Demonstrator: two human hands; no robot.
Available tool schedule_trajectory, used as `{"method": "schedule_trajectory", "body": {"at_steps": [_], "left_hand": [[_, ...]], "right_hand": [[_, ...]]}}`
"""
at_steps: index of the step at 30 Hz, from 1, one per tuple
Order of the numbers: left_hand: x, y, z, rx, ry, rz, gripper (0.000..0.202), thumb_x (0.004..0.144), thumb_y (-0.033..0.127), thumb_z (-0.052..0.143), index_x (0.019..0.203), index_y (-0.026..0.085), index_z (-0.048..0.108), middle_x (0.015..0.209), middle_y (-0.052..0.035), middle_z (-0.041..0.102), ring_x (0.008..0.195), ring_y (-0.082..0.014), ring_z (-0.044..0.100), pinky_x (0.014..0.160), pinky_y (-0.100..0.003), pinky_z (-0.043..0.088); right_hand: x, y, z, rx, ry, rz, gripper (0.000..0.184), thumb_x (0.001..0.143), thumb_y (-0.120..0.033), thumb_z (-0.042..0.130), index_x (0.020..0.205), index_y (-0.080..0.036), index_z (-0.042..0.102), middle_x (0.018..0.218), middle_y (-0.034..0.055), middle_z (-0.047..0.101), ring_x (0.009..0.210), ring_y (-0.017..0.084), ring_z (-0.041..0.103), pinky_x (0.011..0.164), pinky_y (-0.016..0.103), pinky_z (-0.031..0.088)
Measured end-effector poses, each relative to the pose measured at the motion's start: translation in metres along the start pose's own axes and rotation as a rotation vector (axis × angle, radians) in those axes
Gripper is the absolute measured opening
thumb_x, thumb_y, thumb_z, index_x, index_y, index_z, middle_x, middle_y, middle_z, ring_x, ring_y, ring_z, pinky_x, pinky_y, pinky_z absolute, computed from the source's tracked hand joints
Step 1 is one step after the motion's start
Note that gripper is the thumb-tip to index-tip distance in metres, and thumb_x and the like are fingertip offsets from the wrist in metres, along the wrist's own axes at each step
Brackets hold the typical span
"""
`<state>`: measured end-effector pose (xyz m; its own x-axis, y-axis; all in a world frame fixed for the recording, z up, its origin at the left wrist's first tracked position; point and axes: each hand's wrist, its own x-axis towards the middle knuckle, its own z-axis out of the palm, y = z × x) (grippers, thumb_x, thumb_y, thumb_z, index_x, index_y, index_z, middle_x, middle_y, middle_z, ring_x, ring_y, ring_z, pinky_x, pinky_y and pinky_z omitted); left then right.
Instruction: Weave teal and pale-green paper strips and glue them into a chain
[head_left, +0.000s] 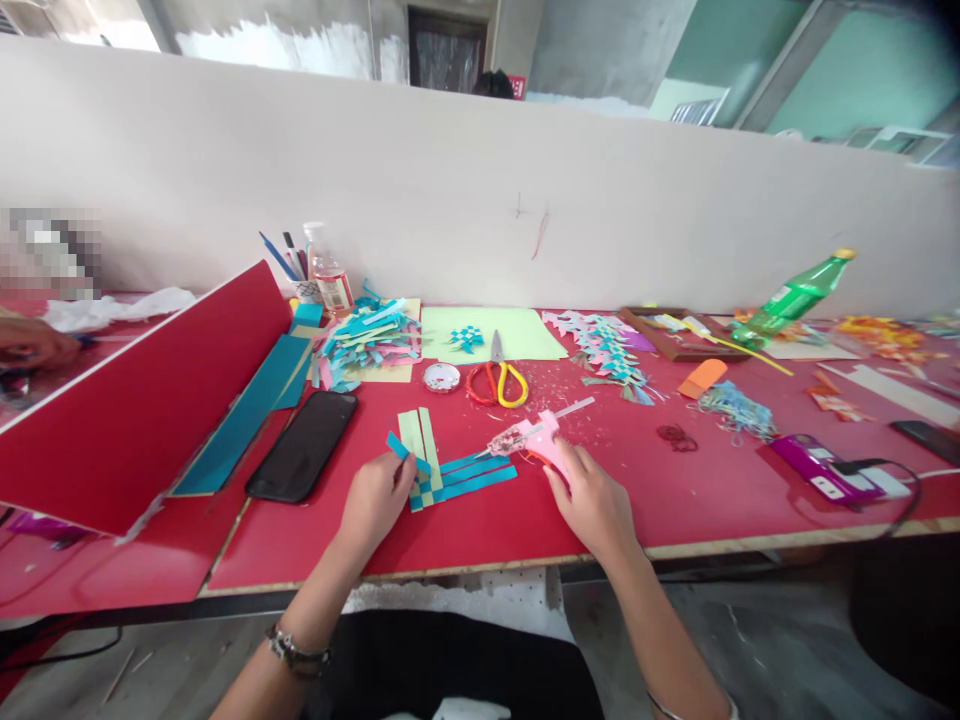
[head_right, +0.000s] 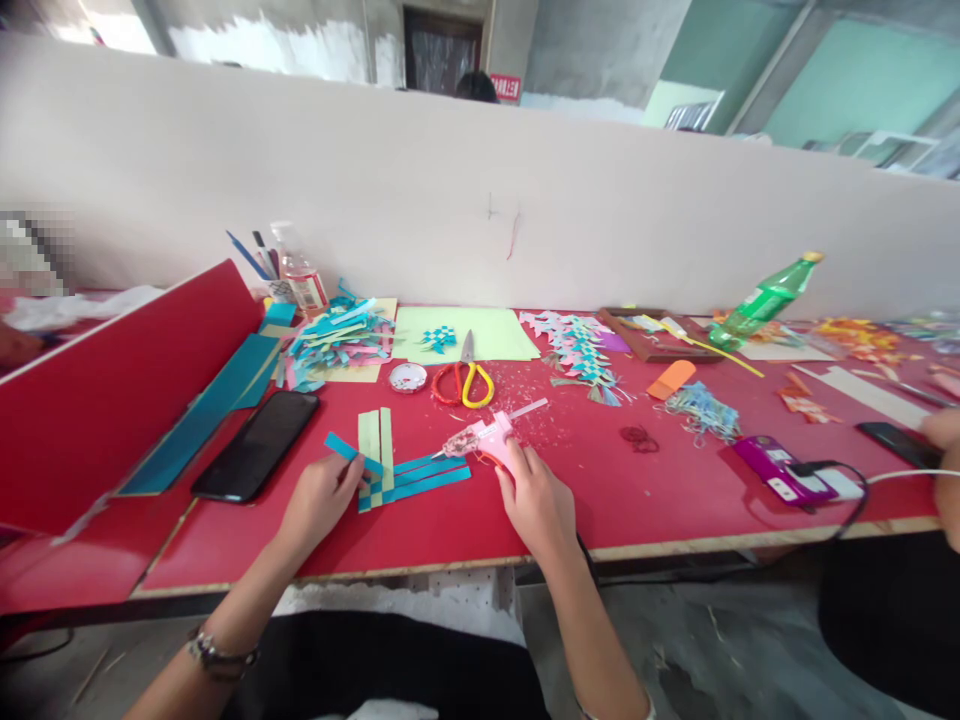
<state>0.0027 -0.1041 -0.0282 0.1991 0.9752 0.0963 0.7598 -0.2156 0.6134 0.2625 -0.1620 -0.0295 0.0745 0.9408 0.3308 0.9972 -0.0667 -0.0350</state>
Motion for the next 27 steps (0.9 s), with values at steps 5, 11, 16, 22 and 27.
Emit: {"method": "schedule_trajectory", "body": {"at_steps": [5,11,16,22,27], "left_hand": [[0.000,0.000,0.000,0.000,0.008,0.009,0.040,0.083,0.036,0.029,0.063,0.015,0.056,0.061,-0.0052,0.064,0.057,-0.0142,0.059,0.057,-0.022,0.041],[-0.001,0.002,0.000,0.001,0.005,0.000,0.039,0.083,0.036,0.030,0.062,0.015,0.056,0.061,-0.0053,0.064,0.056,-0.0141,0.059,0.055,-0.022,0.041],[-0.001,0.003,-0.001,-0.004,0.009,0.009,0.038,0.082,0.036,0.031,0.062,0.015,0.055,0.060,-0.0049,0.064,0.056,-0.0142,0.059,0.055,-0.022,0.041],[0.000,0.002,-0.001,0.001,0.012,0.004,0.037,0.082,0.036,0.031,0.062,0.015,0.054,0.061,-0.0050,0.064,0.056,-0.0142,0.059,0.054,-0.021,0.040],[0.000,0.001,0.000,-0.005,0.014,0.001,0.037,0.082,0.036,0.031,0.062,0.015,0.054,0.060,-0.0044,0.064,0.056,-0.0141,0.059,0.053,-0.021,0.040]], "right_hand": [[-0.001,0.004,-0.002,-0.022,-0.001,0.023,0.038,0.084,-0.031,0.032,0.119,-0.017,0.041,0.102,0.0077,0.057,0.080,0.018,0.058,0.053,0.024,0.043],[-0.002,0.011,-0.003,-0.036,0.017,0.065,0.037,0.084,-0.031,0.032,0.118,-0.017,0.042,0.100,0.0070,0.058,0.081,0.017,0.058,0.053,0.023,0.042],[-0.002,0.017,0.000,-0.061,0.029,0.088,0.037,0.084,-0.031,0.033,0.117,-0.017,0.042,0.099,0.0075,0.058,0.079,0.017,0.057,0.052,0.024,0.041],[-0.003,0.023,-0.001,-0.082,0.047,0.101,0.035,0.084,-0.030,0.034,0.116,-0.018,0.043,0.095,0.0067,0.058,0.076,0.016,0.057,0.050,0.023,0.038],[-0.002,0.027,0.001,-0.093,0.055,0.115,0.034,0.084,-0.031,0.035,0.115,-0.019,0.043,0.095,0.0061,0.058,0.074,0.015,0.057,0.048,0.022,0.035]]}}
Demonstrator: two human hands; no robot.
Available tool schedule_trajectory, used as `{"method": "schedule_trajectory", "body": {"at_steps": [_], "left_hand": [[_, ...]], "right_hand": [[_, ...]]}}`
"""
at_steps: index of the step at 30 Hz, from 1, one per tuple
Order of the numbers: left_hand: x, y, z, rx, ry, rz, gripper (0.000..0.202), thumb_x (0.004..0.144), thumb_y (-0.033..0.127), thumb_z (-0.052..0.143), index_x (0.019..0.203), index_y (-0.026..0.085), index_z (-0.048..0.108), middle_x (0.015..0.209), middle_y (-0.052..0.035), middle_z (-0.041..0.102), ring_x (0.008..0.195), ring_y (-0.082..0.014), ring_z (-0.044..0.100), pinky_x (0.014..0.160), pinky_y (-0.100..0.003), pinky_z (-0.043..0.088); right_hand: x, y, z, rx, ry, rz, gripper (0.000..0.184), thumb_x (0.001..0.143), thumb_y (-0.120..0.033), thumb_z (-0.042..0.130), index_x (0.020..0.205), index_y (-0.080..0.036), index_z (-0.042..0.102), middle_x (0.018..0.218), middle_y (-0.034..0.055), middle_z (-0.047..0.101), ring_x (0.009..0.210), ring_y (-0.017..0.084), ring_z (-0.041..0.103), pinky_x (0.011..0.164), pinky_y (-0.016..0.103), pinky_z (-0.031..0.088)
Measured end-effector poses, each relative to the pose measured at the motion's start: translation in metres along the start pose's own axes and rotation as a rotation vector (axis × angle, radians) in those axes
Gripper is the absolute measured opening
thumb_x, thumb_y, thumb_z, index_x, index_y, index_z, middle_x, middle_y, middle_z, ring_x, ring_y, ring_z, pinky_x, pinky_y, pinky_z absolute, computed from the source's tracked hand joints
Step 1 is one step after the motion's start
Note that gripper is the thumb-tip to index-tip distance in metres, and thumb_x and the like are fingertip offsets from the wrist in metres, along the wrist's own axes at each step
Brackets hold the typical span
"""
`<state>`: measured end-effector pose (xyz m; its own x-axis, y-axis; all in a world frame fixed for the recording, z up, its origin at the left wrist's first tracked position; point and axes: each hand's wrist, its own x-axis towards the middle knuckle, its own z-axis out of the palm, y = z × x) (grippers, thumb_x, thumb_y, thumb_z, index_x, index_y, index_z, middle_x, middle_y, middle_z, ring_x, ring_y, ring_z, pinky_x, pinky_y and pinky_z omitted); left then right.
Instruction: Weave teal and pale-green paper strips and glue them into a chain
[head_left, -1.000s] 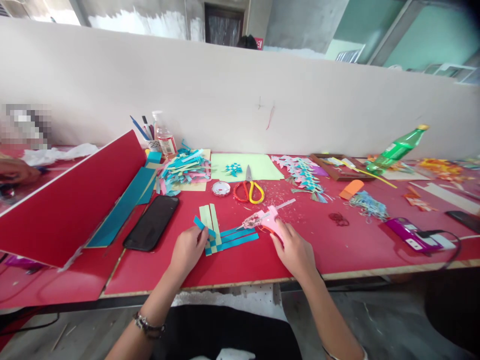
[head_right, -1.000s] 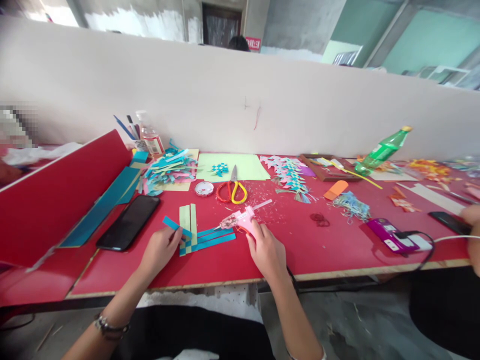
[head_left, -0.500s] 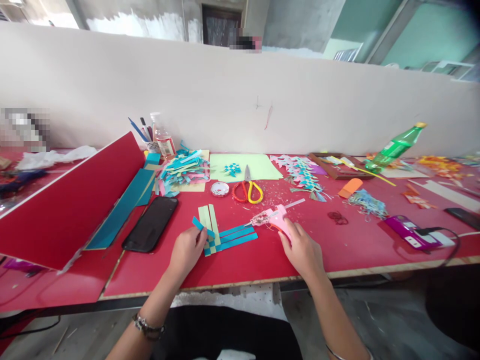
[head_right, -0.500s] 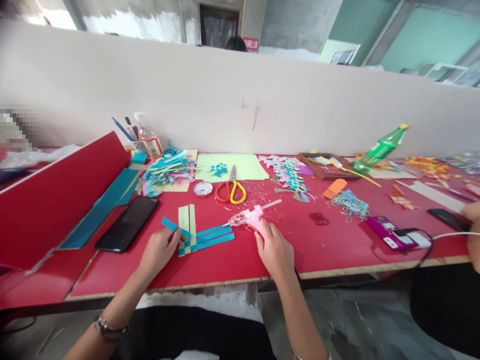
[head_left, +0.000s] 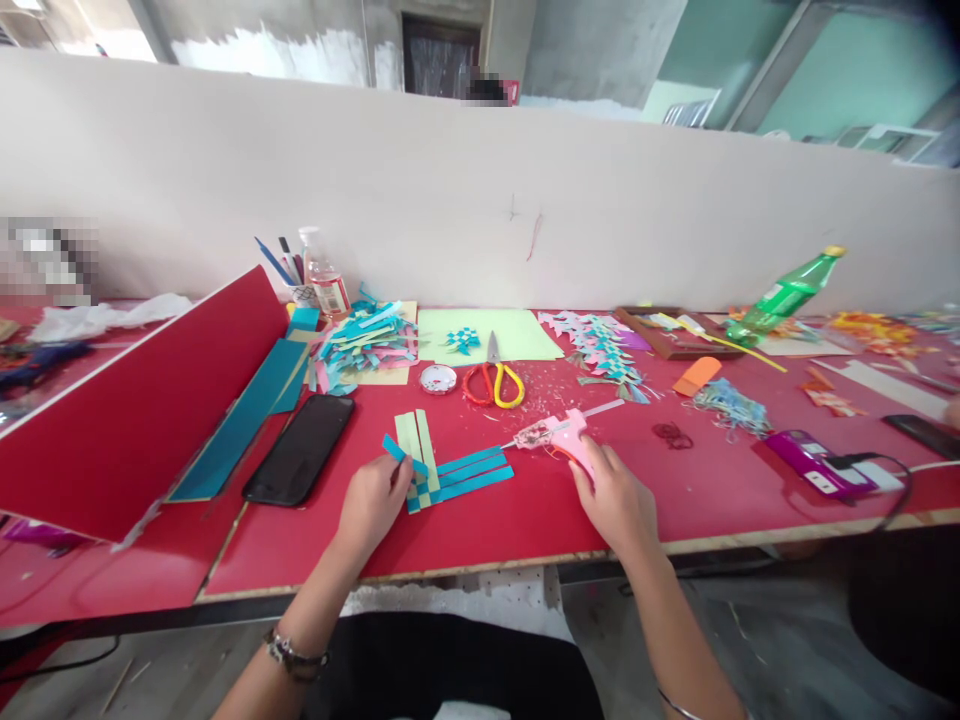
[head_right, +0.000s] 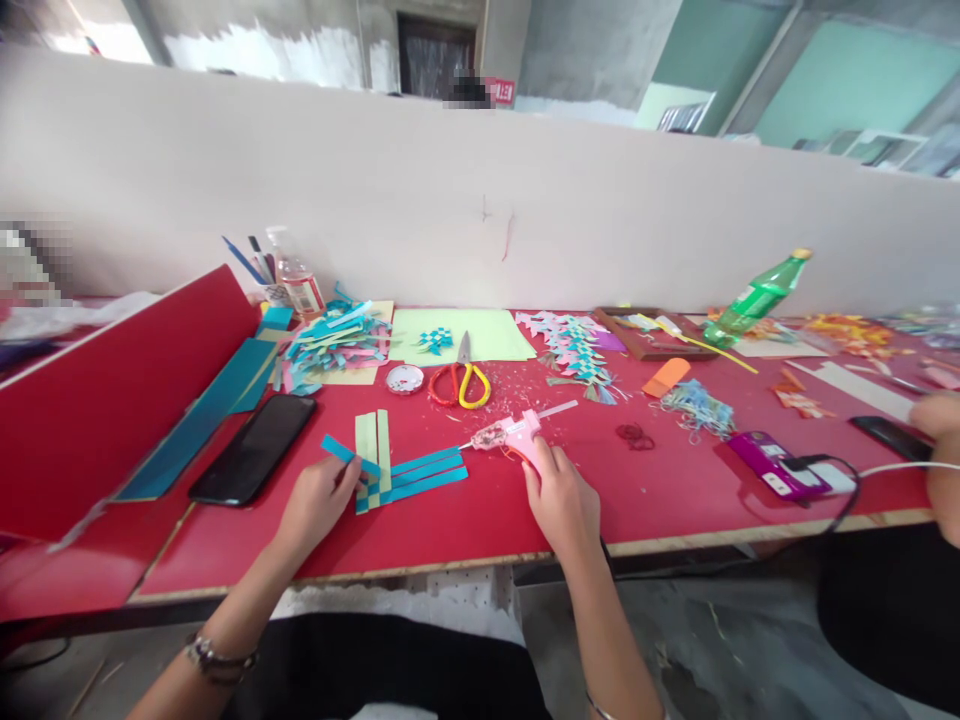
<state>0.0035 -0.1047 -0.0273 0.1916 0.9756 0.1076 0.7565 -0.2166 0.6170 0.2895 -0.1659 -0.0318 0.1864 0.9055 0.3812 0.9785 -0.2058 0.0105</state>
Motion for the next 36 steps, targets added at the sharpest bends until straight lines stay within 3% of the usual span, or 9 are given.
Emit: {"method": "schedule_trajectory", "body": {"at_steps": [6,14,18,20,22,25,28,31,36], "left_hand": [[0.000,-0.001,0.000,0.029,0.004,0.002,0.038,0.082,0.035,0.031,0.063,0.014,0.056,0.059,-0.0048,0.062,0.055,-0.0136,0.058,0.053,-0.021,0.038],[-0.004,0.006,-0.004,0.086,-0.018,0.145,0.028,0.077,0.039,0.041,0.069,0.017,0.056,0.065,-0.0017,0.060,0.059,-0.0121,0.055,0.052,-0.019,0.035],[-0.005,0.004,-0.003,0.136,-0.005,0.178,0.020,0.078,0.029,0.040,0.071,0.018,0.055,0.066,0.0001,0.059,0.059,-0.0104,0.053,0.052,-0.018,0.033],[-0.005,0.002,-0.001,0.176,0.000,0.190,0.019,0.078,0.027,0.040,0.073,0.018,0.056,0.069,0.0001,0.059,0.060,-0.0102,0.053,0.052,-0.017,0.033],[-0.005,0.000,0.001,0.216,-0.005,0.207,0.019,0.079,0.026,0.039,0.075,0.019,0.057,0.073,-0.0005,0.060,0.063,-0.0104,0.054,0.052,-0.017,0.033],[-0.006,0.000,0.003,0.280,-0.014,0.230,0.021,0.081,0.027,0.038,0.076,0.019,0.058,0.077,-0.0014,0.060,0.067,-0.0111,0.056,0.051,-0.017,0.032],[-0.009,0.000,0.003,0.311,-0.020,0.245,0.024,0.082,0.028,0.036,0.078,0.020,0.058,0.077,-0.0014,0.060,0.067,-0.0113,0.056,0.050,-0.017,0.031],[-0.012,0.000,0.001,0.321,-0.027,0.273,0.024,0.082,0.028,0.036,0.083,0.021,0.059,0.080,-0.0017,0.060,0.068,-0.0111,0.057,0.050,-0.017,0.032],[-0.014,0.001,0.001,0.397,-0.041,0.328,0.025,0.083,0.025,0.036,0.089,0.022,0.059,0.082,-0.0021,0.060,0.070,-0.0114,0.057,0.049,-0.017,0.032]], "right_hand": [[-0.001,0.005,0.001,0.027,0.020,0.026,0.037,0.083,-0.034,0.036,0.117,-0.019,0.040,0.098,0.0073,0.056,0.078,0.017,0.056,0.051,0.023,0.036],[0.004,0.034,0.013,-0.032,-0.001,0.310,0.047,0.079,-0.045,0.036,0.113,-0.013,0.045,0.092,0.0124,0.055,0.076,0.022,0.053,0.054,0.029,0.035],[0.005,0.021,0.010,-0.065,0.162,0.314,0.049,0.078,-0.044,0.037,0.111,-0.010,0.048,0.093,0.0160,0.052,0.084,0.027,0.047,0.063,0.034,0.035],[0.003,0.001,0.004,0.005,0.232,0.229,0.045,0.079,-0.041,0.038,0.112,-0.011,0.049,0.096,0.0159,0.050,0.087,0.027,0.045,0.068,0.036,0.035],[-0.002,-0.026,-0.004,0.123,0.212,0.036,0.037,0.080,-0.035,0.038,0.110,-0.016,0.051,0.100,0.0132,0.049,0.092,0.025,0.043,0.077,0.037,0.033],[-0.009,-0.070,-0.016,0.268,0.096,-0.211,0.033,0.081,-0.032,0.039,0.111,-0.027,0.052,0.108,0.0086,0.046,0.097,0.023,0.041,0.084,0.038,0.028],[-0.015,-0.103,-0.021,0.324,-0.031,-0.345,0.033,0.082,-0.035,0.037,0.113,-0.031,0.050,0.114,0.0066,0.044,0.098,0.022,0.040,0.086,0.040,0.025],[-0.016,-0.118,-0.020,0.336,-0.090,-0.395,0.034,0.083,-0.034,0.035,0.114,-0.030,0.048,0.116,0.0066,0.044,0.099,0.021,0.040,0.088,0.041,0.023],[-0.015,-0.118,-0.016,0.313,-0.119,-0.383,0.033,0.085,-0.033,0.033,0.114,-0.029,0.049,0.117,0.0065,0.045,0.099,0.021,0.039,0.088,0.042,0.021]]}}
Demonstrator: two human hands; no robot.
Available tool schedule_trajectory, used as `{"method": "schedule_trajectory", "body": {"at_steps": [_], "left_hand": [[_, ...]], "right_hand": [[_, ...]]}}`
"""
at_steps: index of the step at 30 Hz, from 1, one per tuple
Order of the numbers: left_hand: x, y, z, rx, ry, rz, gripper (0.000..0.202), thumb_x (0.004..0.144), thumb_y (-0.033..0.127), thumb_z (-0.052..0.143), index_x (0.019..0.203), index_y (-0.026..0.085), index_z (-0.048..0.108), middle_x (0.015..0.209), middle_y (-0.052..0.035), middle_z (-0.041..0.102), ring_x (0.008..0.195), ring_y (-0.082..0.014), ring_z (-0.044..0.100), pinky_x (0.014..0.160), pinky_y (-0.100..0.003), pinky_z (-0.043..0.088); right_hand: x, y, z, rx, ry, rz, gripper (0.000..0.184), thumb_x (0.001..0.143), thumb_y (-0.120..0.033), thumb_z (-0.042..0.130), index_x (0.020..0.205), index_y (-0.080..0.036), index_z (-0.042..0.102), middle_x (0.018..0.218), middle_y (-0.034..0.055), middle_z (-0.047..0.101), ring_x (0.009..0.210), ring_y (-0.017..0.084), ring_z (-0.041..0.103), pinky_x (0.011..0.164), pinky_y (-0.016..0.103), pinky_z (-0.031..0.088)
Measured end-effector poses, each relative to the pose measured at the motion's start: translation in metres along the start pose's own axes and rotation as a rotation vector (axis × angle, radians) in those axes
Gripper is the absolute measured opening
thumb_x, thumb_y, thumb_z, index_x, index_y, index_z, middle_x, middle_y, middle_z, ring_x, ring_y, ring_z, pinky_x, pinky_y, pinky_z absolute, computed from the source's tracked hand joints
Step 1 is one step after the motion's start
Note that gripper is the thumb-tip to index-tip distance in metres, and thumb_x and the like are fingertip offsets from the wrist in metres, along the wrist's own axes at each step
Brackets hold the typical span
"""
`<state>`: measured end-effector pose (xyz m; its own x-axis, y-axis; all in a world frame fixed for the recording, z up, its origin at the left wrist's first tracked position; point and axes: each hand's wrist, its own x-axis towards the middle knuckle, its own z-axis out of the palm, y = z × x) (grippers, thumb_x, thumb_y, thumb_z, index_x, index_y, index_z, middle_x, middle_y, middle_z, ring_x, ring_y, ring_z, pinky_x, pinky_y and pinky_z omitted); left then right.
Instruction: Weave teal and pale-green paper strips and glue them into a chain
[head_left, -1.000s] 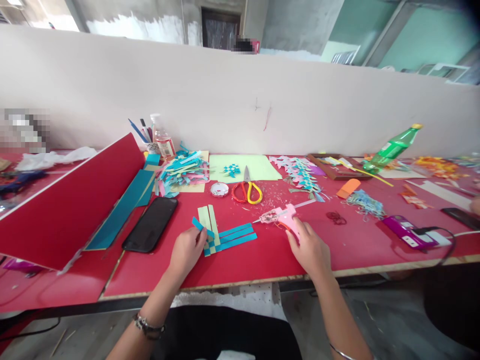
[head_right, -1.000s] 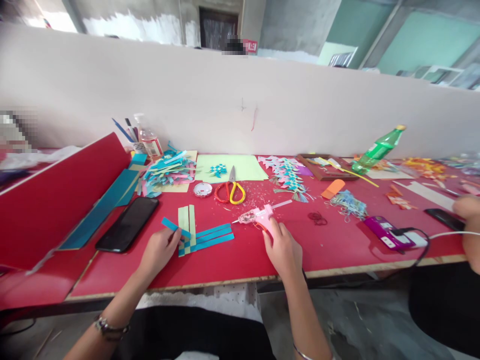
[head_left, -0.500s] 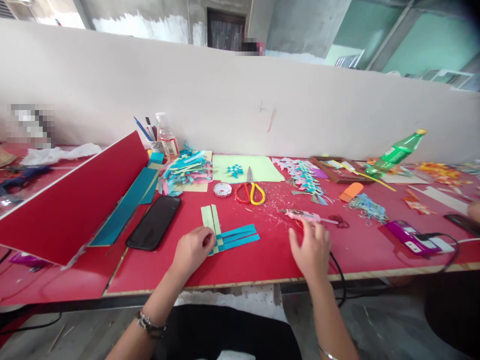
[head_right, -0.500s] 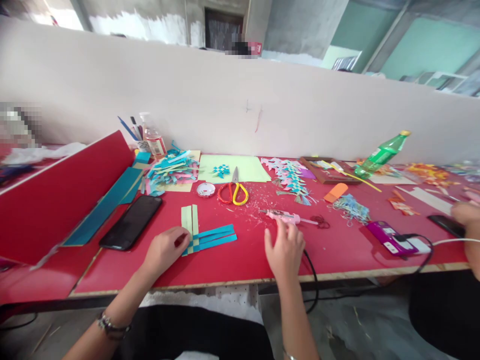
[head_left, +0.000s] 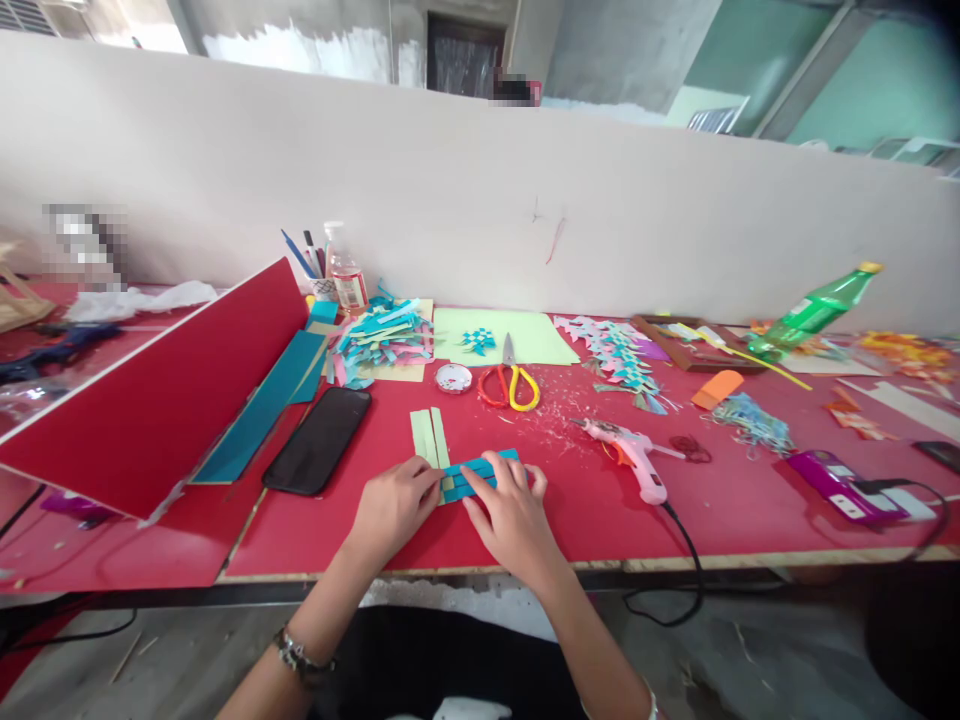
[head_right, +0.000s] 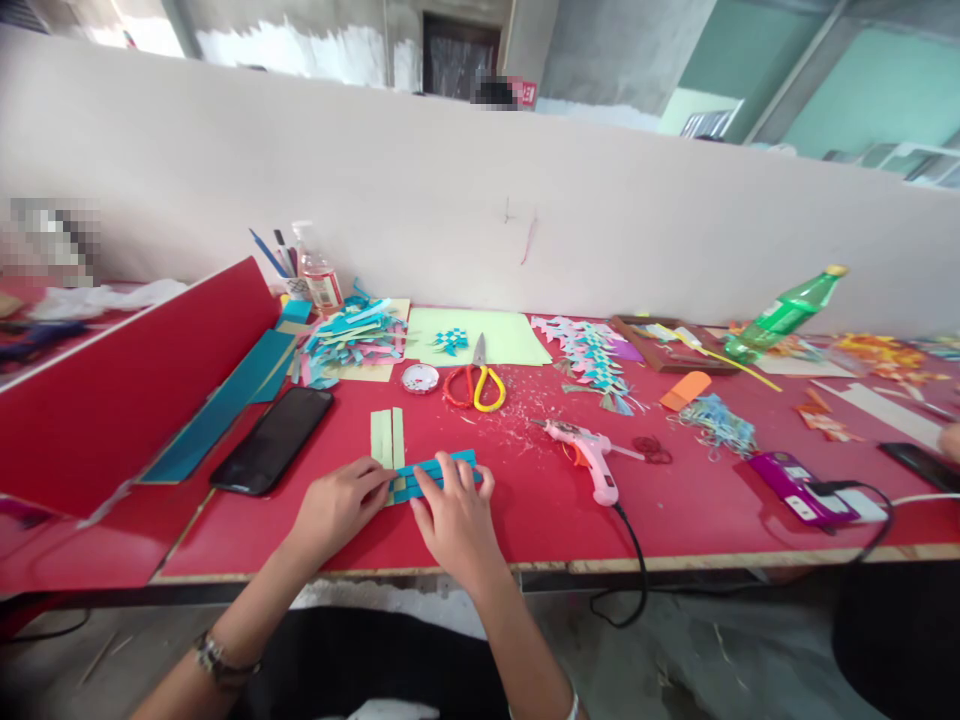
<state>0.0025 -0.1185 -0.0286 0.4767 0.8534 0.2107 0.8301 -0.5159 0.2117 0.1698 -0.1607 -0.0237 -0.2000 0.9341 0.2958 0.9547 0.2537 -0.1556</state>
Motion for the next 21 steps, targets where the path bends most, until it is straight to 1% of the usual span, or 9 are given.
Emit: {"method": "schedule_trajectory", "body": {"at_steps": [6,10,18,21], "left_hand": [[0.0001,0.0006,0.0006,0.048,-0.026,0.016,0.025,0.083,0.025,0.036,0.092,0.023,0.059,0.083,-0.0024,0.059,0.070,-0.0116,0.056,0.049,-0.017,0.033],[-0.0011,0.0000,0.0011,0.060,-0.024,0.022,0.025,0.084,0.025,0.035,0.093,0.023,0.059,0.083,-0.0023,0.058,0.070,-0.0118,0.057,0.049,-0.018,0.033],[-0.0019,-0.0001,0.0014,0.090,-0.015,0.039,0.024,0.083,0.024,0.036,0.093,0.023,0.058,0.084,-0.0020,0.059,0.070,-0.0125,0.057,0.048,-0.018,0.032],[-0.0020,0.0008,0.0007,0.092,-0.012,0.039,0.024,0.083,0.023,0.036,0.092,0.022,0.058,0.083,-0.0021,0.059,0.070,-0.0125,0.057,0.048,-0.018,0.032]], "right_hand": [[-0.0001,0.0003,0.0005,-0.043,-0.006,0.007,0.034,0.084,-0.034,0.035,0.115,-0.031,0.048,0.120,0.0062,0.044,0.100,0.022,0.039,0.087,0.042,0.022],[-0.0006,-0.0001,0.0002,-0.026,-0.013,0.002,0.033,0.084,-0.034,0.034,0.114,-0.030,0.048,0.120,0.0068,0.044,0.102,0.022,0.039,0.087,0.043,0.022],[-0.0019,0.0012,0.0023,-0.024,-0.005,0.043,0.033,0.084,-0.037,0.034,0.112,-0.028,0.049,0.121,0.0073,0.042,0.104,0.024,0.038,0.088,0.045,0.020],[-0.0021,0.0044,0.0034,-0.036,0.020,0.080,0.033,0.083,-0.038,0.035,0.110,-0.027,0.050,0.120,0.0081,0.043,0.104,0.024,0.038,0.088,0.046,0.020]]}}
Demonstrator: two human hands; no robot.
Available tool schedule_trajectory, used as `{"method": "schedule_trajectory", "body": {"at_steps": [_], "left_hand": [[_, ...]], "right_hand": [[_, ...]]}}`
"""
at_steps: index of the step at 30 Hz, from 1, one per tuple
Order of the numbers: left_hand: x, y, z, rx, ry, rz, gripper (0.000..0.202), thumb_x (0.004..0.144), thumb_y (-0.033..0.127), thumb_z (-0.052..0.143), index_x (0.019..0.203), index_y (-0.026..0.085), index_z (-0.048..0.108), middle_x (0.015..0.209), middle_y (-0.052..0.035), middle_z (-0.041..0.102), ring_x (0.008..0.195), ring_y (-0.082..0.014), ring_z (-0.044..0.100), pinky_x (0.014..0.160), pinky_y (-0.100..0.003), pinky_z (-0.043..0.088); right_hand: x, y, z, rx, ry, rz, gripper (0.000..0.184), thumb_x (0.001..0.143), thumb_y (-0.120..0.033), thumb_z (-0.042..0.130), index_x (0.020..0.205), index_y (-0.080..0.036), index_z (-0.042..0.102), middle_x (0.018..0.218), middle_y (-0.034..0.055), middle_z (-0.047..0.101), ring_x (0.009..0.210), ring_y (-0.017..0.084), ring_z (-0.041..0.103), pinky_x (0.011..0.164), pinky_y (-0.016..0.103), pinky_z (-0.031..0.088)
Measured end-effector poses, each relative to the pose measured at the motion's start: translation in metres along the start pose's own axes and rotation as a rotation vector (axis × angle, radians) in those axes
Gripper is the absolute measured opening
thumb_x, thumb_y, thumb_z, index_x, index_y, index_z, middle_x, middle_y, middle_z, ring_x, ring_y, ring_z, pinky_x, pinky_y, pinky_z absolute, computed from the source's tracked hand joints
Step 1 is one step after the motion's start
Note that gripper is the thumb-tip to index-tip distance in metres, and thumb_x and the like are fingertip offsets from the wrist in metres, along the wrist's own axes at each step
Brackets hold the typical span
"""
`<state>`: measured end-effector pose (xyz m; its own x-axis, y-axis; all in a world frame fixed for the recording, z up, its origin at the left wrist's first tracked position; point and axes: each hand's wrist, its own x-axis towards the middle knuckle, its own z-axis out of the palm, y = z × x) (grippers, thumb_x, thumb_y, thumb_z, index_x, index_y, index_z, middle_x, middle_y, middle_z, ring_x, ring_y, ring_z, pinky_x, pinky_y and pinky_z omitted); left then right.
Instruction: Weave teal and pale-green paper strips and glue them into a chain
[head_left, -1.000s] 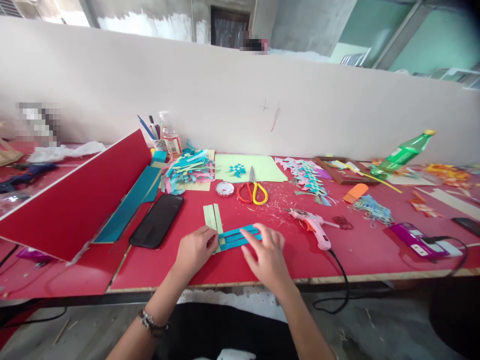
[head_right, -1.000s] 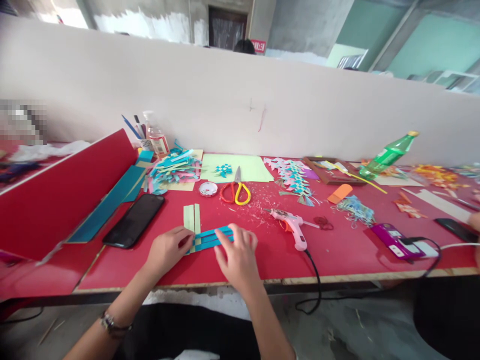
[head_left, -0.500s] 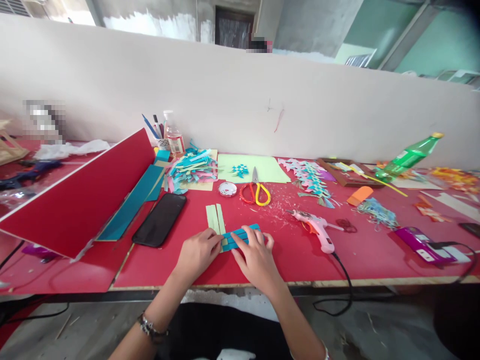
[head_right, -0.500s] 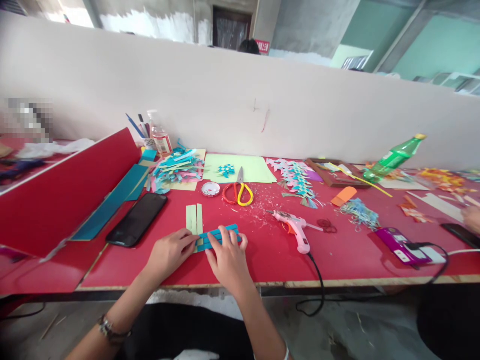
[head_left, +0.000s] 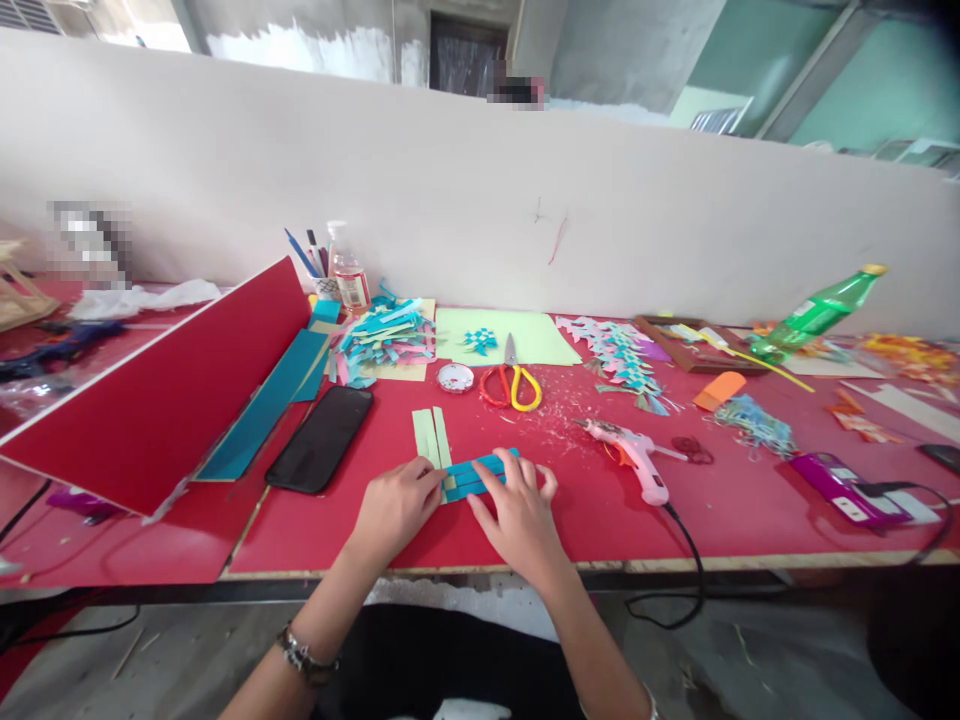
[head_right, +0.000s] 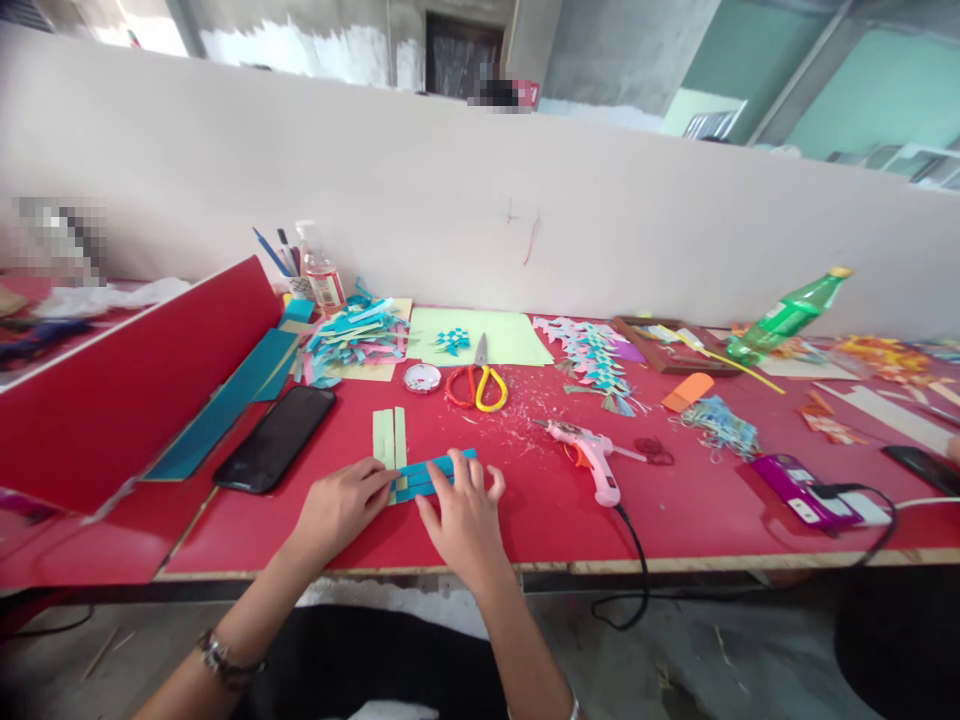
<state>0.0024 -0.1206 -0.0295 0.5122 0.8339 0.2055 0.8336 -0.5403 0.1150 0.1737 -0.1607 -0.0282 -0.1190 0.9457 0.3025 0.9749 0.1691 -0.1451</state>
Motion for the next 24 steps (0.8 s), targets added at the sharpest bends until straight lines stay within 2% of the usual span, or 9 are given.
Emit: {"method": "schedule_trajectory", "body": {"at_steps": [9,15,18,21,24], "left_hand": [[-0.001,0.000,0.002,0.032,-0.002,0.007,0.024,0.084,0.024,0.035,0.094,0.023,0.057,0.081,-0.0021,0.057,0.068,-0.0122,0.056,0.047,-0.018,0.032],[0.000,0.001,0.002,0.028,-0.007,0.008,0.025,0.084,0.024,0.034,0.094,0.022,0.057,0.082,-0.0026,0.056,0.070,-0.0125,0.056,0.049,-0.018,0.033],[0.000,0.001,0.002,0.026,-0.005,0.004,0.025,0.084,0.024,0.034,0.093,0.022,0.057,0.082,-0.0027,0.056,0.070,-0.0119,0.055,0.050,-0.018,0.034],[0.000,0.001,0.001,0.025,-0.014,-0.003,0.024,0.084,0.023,0.034,0.093,0.021,0.057,0.082,-0.0030,0.056,0.071,-0.0117,0.055,0.051,-0.018,0.035],[0.000,0.001,0.001,0.028,-0.018,0.000,0.024,0.084,0.024,0.035,0.093,0.021,0.057,0.082,-0.0026,0.057,0.070,-0.0120,0.056,0.051,-0.018,0.035]], "right_hand": [[0.000,0.016,0.000,-0.048,0.073,0.092,0.030,0.081,-0.036,0.040,0.107,-0.026,0.053,0.114,0.0089,0.047,0.100,0.024,0.041,0.088,0.046,0.020],[0.001,0.014,0.001,-0.053,0.101,0.119,0.034,0.081,-0.036,0.040,0.109,-0.021,0.052,0.114,0.0112,0.047,0.101,0.025,0.041,0.090,0.047,0.018],[0.001,0.005,-0.002,-0.017,0.088,0.037,0.034,0.082,-0.034,0.038,0.113,-0.024,0.049,0.116,0.0097,0.046,0.102,0.024,0.041,0.091,0.046,0.018],[0.002,-0.009,-0.005,0.048,0.019,-0.086,0.033,0.083,-0.034,0.036,0.114,-0.032,0.048,0.118,0.0062,0.044,0.103,0.022,0.040,0.092,0.045,0.019],[0.003,-0.017,-0.004,0.076,-0.014,-0.110,0.032,0.084,-0.035,0.035,0.113,-0.033,0.048,0.120,0.0051,0.042,0.105,0.021,0.039,0.093,0.046,0.017]]}}
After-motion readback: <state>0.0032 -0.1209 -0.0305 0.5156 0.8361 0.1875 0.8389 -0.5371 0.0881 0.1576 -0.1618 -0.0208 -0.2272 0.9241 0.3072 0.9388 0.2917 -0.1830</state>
